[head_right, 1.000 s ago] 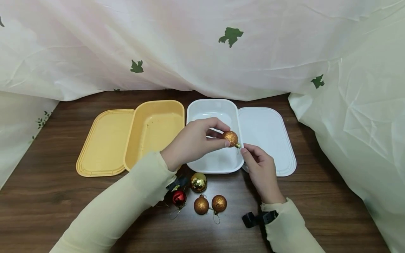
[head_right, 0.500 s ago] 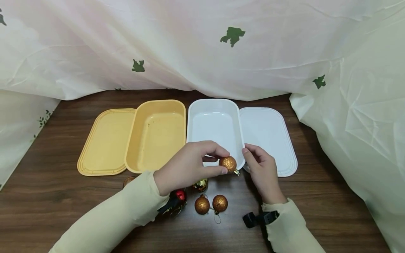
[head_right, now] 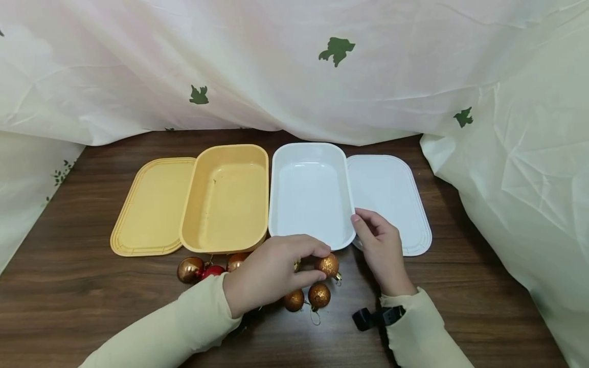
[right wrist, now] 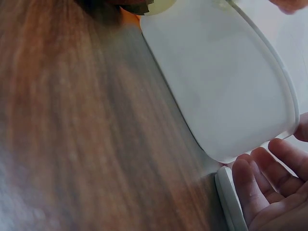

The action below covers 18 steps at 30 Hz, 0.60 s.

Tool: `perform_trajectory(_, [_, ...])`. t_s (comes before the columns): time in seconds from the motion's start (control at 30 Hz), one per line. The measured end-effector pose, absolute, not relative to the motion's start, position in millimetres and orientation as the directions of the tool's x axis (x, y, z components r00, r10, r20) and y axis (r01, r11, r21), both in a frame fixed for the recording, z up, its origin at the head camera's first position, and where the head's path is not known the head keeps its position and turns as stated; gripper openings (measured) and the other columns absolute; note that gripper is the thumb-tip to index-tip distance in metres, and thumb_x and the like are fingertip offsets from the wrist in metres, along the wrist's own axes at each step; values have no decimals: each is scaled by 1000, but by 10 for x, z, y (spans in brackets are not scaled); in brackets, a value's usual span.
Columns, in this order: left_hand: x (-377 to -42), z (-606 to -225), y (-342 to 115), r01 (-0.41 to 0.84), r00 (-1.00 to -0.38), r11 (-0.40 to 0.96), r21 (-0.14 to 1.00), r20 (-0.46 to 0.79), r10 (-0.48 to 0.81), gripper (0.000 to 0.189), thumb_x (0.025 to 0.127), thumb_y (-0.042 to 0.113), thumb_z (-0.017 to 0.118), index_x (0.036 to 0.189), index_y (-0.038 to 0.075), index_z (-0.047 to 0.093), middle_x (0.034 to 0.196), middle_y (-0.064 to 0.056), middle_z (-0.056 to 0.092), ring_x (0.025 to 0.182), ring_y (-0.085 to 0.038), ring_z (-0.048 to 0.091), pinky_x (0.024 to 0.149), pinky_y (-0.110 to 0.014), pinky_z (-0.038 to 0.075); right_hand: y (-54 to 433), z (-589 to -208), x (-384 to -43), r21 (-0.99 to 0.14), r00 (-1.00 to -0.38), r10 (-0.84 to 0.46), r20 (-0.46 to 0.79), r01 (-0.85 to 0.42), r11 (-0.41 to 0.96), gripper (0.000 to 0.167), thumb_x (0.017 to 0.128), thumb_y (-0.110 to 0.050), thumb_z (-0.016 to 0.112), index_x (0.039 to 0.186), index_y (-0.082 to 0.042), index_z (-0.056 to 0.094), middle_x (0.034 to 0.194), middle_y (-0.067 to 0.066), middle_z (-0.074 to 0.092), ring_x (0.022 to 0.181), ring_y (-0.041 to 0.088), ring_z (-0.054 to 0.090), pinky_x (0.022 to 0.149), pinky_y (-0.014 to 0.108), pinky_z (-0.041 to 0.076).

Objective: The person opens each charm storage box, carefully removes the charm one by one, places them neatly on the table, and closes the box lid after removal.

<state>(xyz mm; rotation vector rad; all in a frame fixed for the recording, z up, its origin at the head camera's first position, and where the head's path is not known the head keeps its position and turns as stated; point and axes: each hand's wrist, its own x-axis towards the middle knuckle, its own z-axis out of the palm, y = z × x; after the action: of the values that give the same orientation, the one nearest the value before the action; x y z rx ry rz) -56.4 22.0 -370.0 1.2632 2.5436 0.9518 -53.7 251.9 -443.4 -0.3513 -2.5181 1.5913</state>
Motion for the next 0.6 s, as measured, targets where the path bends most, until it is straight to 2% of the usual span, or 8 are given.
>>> perform_trajectory(0.2, [-491, -3771, 217, 698, -629, 481, 530, 132, 766, 14, 93, 30, 74, 102, 19, 69, 94, 14, 65, 78, 3, 54, 72, -10, 46, 2518, -4417, -531, -898, -961, 276, -28, 145, 415, 46, 103, -38, 56, 131, -2, 65, 131, 12, 65, 117, 9, 58, 92, 15, 47])
perform_trajectory(0.37, [-466, -3813, 225, 697, -626, 491, 522, 109, 773, 14, 94, 31, 72, 100, 18, 69, 92, 13, 64, 77, 5, 52, 71, -9, 46, 2517, -4421, -534, -894, -959, 280, -29, 151, 422, 48, 104, -40, 55, 130, -1, 64, 131, 12, 65, 120, 16, 58, 93, 16, 47])
perform_trajectory(0.6, [-435, -3867, 247, 683, -640, 538, 494, 51, 766, 15, 95, 32, 72, 98, 18, 69, 89, 12, 62, 75, 3, 52, 67, -11, 46, 2505, -4409, -549, -892, -959, 281, -32, 155, 425, 48, 103, -40, 55, 130, -1, 64, 131, 12, 65, 121, 18, 58, 94, 18, 47])
